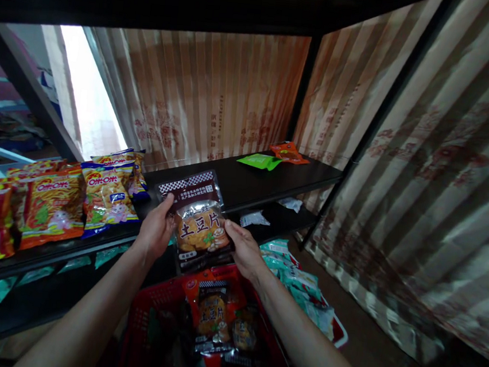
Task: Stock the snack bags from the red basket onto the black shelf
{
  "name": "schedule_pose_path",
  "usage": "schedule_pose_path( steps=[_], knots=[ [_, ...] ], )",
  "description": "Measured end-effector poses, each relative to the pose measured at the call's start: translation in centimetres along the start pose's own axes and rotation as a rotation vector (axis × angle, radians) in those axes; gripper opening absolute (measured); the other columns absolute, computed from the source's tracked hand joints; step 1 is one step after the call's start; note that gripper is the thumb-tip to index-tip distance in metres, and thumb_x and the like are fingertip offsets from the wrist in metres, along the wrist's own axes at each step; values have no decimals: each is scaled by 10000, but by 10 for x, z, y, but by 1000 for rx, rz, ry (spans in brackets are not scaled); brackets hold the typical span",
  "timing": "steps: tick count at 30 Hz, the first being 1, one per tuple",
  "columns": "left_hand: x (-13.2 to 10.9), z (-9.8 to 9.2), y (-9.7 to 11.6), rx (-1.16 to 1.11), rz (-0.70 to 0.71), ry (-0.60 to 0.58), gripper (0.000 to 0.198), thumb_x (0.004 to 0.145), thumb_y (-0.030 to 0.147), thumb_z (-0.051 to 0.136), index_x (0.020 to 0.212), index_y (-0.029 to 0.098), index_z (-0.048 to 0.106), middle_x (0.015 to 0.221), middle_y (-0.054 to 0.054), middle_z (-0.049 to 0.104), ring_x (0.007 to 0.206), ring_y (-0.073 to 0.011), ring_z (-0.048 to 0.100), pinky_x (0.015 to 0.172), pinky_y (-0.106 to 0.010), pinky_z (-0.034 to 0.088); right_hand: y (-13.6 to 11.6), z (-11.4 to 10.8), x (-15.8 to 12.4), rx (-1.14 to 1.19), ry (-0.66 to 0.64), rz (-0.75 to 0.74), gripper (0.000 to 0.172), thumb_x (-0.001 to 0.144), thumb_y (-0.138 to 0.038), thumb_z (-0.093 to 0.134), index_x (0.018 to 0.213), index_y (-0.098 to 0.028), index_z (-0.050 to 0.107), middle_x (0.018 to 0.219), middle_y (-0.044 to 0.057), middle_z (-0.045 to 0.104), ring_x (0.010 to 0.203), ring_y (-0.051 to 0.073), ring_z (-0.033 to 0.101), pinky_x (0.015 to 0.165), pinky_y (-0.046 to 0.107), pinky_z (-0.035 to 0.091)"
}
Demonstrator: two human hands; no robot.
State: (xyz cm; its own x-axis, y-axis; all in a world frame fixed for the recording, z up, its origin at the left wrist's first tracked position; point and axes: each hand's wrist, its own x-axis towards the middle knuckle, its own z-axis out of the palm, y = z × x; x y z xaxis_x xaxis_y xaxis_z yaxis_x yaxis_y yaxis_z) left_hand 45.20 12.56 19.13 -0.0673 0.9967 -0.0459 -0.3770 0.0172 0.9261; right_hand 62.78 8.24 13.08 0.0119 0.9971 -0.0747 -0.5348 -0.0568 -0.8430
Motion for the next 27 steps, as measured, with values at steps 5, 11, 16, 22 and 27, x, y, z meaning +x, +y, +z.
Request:
schedule_pose_path(
  steps=[5, 11, 16, 22, 27],
  knots=[
    [-27, 7, -16, -3, -116, -126, 220, 773, 344, 620, 909, 174, 656, 862, -62, 709, 784, -172, 670, 633, -248, 522, 1, 3, 4, 69, 95, -86, 454, 589, -550, 761, 875, -201, 712, 810, 46, 744, 827, 250, 687, 782, 376, 530],
    [-41, 13, -30, 63, -110, -22, 212, 752, 320, 606, 919, 195, 640, 829, -42, 724, 802, -198, 685, 620, -271, 530, -1, -2, 5, -9, 29, -109, 430, 611, -500, 773, 917, -202, 723, 866, 35, 745, 838, 212, 683, 840, 341, 505],
    [-36, 8, -36, 61, -83, -67, 319, 696, 371, 665, 933, 159, 644, 813, -45, 724, 791, -202, 687, 643, -277, 538, -2, -3, 8, -1, 62, -99, 425, 625, -515, 755, 906, -197, 729, 844, 31, 745, 808, 206, 682, 823, 340, 513],
    [-42, -5, -37, 92, -133, -130, 298, 716, 406, 662, 896, 168, 666, 901, -78, 724, 841, -211, 680, 684, -294, 548, 3, 3, 18, 3, 193, -137, 429, 574, -523, 773, 819, -173, 728, 799, 39, 746, 819, 223, 678, 789, 346, 522],
    [-60, -19, -48, 214, -146, -164, 288, 703, 371, 692, 889, 150, 675, 968, -94, 711, 792, -205, 691, 689, -303, 558, 1, 1, 20, 81, 185, -84, 397, 561, -500, 784, 790, -185, 709, 812, 45, 745, 862, 240, 678, 796, 373, 535]
  ],
)
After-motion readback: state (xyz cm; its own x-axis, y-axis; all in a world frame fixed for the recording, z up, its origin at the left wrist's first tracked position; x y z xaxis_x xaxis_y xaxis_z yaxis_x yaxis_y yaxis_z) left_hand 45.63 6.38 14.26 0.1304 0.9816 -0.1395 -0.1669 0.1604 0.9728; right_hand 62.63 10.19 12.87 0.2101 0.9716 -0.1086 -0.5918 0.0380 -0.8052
